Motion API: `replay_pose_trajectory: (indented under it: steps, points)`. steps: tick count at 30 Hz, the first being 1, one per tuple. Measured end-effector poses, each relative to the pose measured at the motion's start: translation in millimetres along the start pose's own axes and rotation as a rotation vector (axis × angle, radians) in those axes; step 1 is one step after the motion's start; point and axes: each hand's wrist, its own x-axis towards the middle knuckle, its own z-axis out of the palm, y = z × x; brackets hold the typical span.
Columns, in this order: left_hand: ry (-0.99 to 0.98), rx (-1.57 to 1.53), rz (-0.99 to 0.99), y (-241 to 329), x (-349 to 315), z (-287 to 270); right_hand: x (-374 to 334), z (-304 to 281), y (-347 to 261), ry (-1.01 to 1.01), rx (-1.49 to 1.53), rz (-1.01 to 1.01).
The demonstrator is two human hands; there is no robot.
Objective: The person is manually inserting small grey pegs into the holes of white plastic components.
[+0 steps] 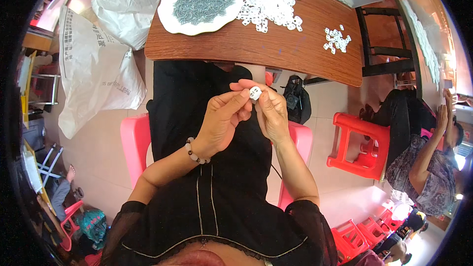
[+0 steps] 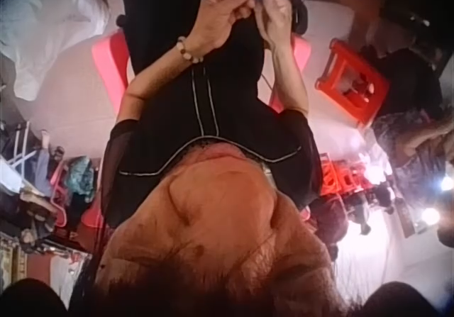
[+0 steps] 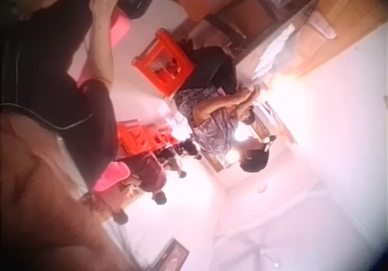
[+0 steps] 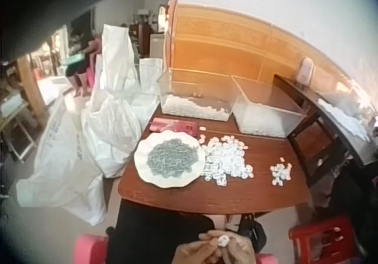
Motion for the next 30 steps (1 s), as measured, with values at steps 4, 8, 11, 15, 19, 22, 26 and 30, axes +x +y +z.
replay_pose_trajectory:
  steps: [4,8,11,15,19,22,26,30]
  points:
    - [0.013,-0.016,-0.013,0.0,-0.9,0.1,-0.9,1.0,-0.8,-0.004,-0.009,0.008]
    - [0.010,-0.069,-0.047,2.2,-1.7,-0.5,-0.7,4.1,-1.7,-0.002,-0.026,0.001]
    - [0.017,-0.067,-0.047,2.0,-2.6,-0.3,-1.0,4.2,-1.3,-0.006,-0.034,-0.005]
    - [0.017,-0.043,-0.030,1.2,-2.8,-0.2,-1.0,4.0,-1.6,0.003,-0.028,0.010]
    - [0.026,0.025,0.018,0.4,-1.6,0.0,0.9,3.9,-2.7,0.006,-0.024,0.022]
    - [0.029,0.031,0.034,2.7,-1.6,-0.1,2.1,3.4,-2.0,0.003,-0.010,0.043]
    - [0.075,0.062,0.031,2.5,-3.7,-3.8,3.8,9.6,-1.4,0.006,-0.035,0.047]
    - [0.025,0.093,0.037,-2.7,-1.8,-1.5,-2.3,5.0,-2.7,0.046,-0.067,0.029]
